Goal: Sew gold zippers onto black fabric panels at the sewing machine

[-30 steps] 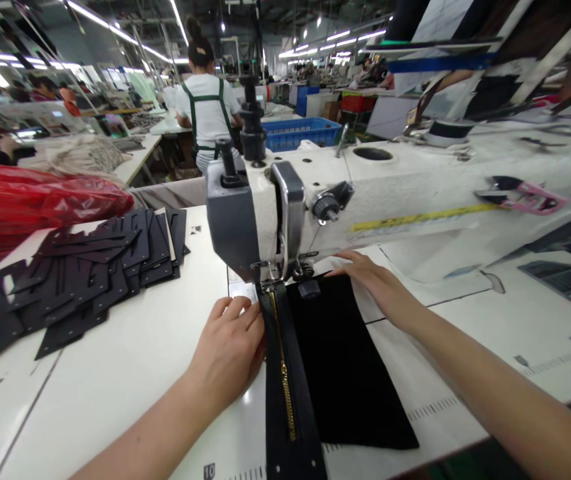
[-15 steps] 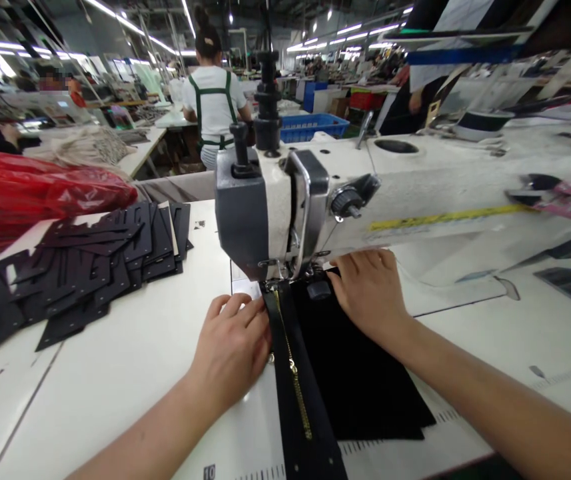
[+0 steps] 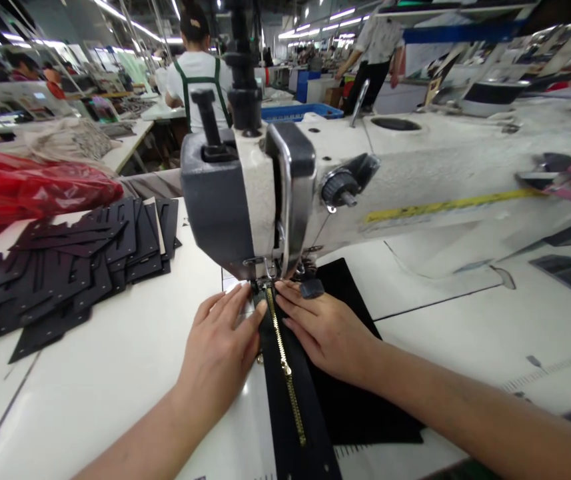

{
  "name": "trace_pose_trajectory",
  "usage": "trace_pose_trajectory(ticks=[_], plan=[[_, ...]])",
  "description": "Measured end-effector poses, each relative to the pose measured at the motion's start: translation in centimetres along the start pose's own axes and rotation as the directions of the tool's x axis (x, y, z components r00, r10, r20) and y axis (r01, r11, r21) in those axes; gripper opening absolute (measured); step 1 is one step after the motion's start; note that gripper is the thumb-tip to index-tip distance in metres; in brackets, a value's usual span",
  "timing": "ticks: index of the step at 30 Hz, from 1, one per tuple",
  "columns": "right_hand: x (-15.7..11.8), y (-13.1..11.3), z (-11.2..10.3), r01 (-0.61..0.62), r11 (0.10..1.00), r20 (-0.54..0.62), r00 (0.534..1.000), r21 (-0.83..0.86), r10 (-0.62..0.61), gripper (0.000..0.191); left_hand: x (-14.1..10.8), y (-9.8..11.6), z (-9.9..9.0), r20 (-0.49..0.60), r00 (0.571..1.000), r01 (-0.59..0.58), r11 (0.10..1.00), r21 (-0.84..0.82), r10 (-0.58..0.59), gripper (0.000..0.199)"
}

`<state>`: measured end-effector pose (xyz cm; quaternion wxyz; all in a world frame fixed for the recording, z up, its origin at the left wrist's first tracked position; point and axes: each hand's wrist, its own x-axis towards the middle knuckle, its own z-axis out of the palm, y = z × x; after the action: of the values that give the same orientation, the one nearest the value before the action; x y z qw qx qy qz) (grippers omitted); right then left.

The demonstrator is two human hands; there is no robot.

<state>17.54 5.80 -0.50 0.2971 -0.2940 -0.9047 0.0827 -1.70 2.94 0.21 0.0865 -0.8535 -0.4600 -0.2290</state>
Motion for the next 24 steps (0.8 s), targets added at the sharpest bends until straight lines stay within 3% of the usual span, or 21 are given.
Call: trace_pose_trajectory(ticks=[8,16,24], plan=[[-0.02,0.07,0.02,0.002,1.0,0.009,1.0,-0.008,-0.002,0.033,-0.32,0.22,0.19,-0.012,0.999,-0.038,0.997,0.064,0.039,0.027],[-0.1,0.07,0.04,0.032,0.998,-0.005,0.999,-0.063,-0.033,0.033,-0.21,-0.3,0.44,0.003,0.988,-0.152,0.987,0.048,0.152,0.027],[0.09,0.08,0.15,0.04,0.997,-0.001,0.999,-0.066,-0.04,0.033,-0.09,-0.2,0.35,0.027,0.987,-0.159,0.985,0.074,0.157,0.027]])
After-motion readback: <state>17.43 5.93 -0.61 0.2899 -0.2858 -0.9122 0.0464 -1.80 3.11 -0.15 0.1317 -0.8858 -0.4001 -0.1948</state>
